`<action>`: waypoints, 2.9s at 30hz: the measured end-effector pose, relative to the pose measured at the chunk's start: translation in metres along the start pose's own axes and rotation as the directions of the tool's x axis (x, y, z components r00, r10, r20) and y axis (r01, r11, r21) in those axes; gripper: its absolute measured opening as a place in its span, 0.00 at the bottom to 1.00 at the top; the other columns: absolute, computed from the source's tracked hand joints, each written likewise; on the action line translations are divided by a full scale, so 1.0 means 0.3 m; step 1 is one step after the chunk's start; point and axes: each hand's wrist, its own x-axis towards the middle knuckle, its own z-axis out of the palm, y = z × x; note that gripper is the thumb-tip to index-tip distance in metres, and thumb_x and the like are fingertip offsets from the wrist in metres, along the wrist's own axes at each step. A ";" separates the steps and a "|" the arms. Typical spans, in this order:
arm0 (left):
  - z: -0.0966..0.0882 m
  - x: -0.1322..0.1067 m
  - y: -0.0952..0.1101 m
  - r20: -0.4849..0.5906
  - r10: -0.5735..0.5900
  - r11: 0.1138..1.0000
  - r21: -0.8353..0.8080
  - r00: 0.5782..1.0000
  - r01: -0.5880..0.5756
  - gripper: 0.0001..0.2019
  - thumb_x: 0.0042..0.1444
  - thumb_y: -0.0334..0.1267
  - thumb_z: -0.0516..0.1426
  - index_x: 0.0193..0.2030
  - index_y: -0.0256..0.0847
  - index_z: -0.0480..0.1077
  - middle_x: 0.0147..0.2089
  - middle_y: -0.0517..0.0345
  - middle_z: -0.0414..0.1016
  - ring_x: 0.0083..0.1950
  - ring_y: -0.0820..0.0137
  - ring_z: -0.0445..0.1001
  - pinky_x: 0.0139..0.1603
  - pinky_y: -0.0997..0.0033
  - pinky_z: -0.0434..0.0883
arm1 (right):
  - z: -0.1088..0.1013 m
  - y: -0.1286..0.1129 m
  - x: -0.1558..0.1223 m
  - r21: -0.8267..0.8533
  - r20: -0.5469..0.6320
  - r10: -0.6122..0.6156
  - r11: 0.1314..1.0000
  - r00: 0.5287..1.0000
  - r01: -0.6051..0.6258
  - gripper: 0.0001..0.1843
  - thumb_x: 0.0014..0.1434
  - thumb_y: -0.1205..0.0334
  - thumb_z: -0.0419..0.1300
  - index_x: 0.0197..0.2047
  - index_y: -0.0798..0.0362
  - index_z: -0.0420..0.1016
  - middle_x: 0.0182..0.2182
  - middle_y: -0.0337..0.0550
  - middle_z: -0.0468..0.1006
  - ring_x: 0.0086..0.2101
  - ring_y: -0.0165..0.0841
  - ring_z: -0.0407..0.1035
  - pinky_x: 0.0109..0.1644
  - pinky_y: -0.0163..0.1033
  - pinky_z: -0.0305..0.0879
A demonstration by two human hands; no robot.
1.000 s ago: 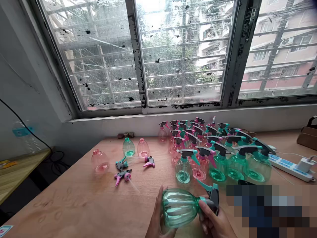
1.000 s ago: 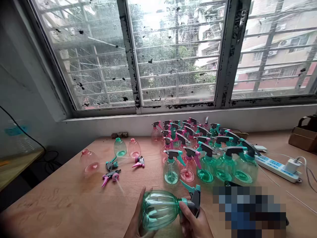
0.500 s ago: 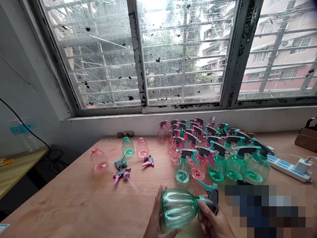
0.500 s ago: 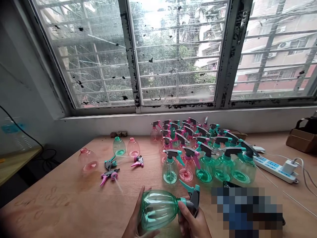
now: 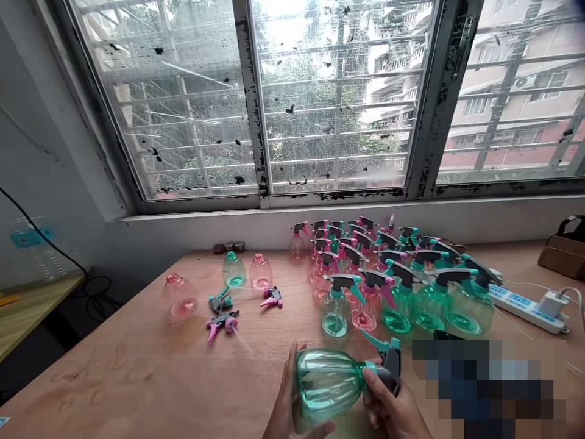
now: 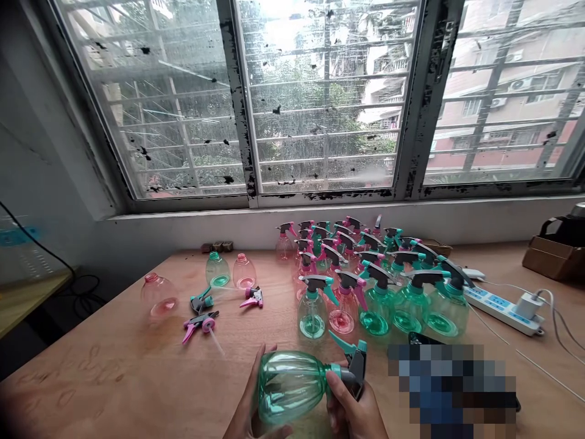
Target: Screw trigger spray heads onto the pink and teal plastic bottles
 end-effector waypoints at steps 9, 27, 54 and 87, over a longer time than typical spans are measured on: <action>-0.010 -0.001 -0.044 -0.028 0.012 1.000 0.017 1.000 -0.011 0.57 0.48 0.58 0.66 0.76 0.47 0.36 0.78 0.44 0.40 0.76 0.46 0.46 0.74 0.51 0.50 | -0.009 -0.017 0.001 -0.028 0.069 0.050 0.998 0.996 -0.048 0.25 0.50 0.43 0.73 0.37 0.51 0.69 0.15 0.31 0.72 0.12 0.25 0.60 0.14 0.29 0.56; -0.013 -0.001 -0.028 -0.044 0.041 0.989 0.143 0.998 -0.035 0.51 0.53 0.55 0.64 0.76 0.44 0.40 0.78 0.45 0.43 0.77 0.46 0.43 0.76 0.50 0.42 | 0.010 -0.036 -0.009 -0.044 0.069 0.025 0.999 0.997 -0.022 0.24 0.51 0.43 0.72 0.35 0.52 0.70 0.15 0.30 0.70 0.12 0.24 0.60 0.14 0.28 0.54; -0.009 -0.008 -0.027 -0.047 -0.010 0.996 0.088 0.999 0.014 0.55 0.52 0.57 0.65 0.76 0.45 0.36 0.78 0.44 0.41 0.77 0.46 0.43 0.76 0.48 0.43 | 0.015 -0.045 -0.005 -0.054 0.081 0.043 0.998 0.996 -0.039 0.24 0.50 0.42 0.72 0.36 0.51 0.69 0.14 0.30 0.70 0.12 0.25 0.59 0.14 0.29 0.53; -0.015 -0.005 0.023 -0.011 0.089 0.970 0.226 0.996 -0.085 0.43 0.61 0.57 0.56 0.76 0.48 0.39 0.79 0.52 0.39 0.78 0.48 0.40 0.76 0.53 0.46 | 0.004 -0.043 -0.019 -0.029 0.090 0.095 0.995 0.991 -0.093 0.27 0.48 0.40 0.73 0.38 0.51 0.68 0.15 0.31 0.72 0.13 0.26 0.62 0.14 0.29 0.57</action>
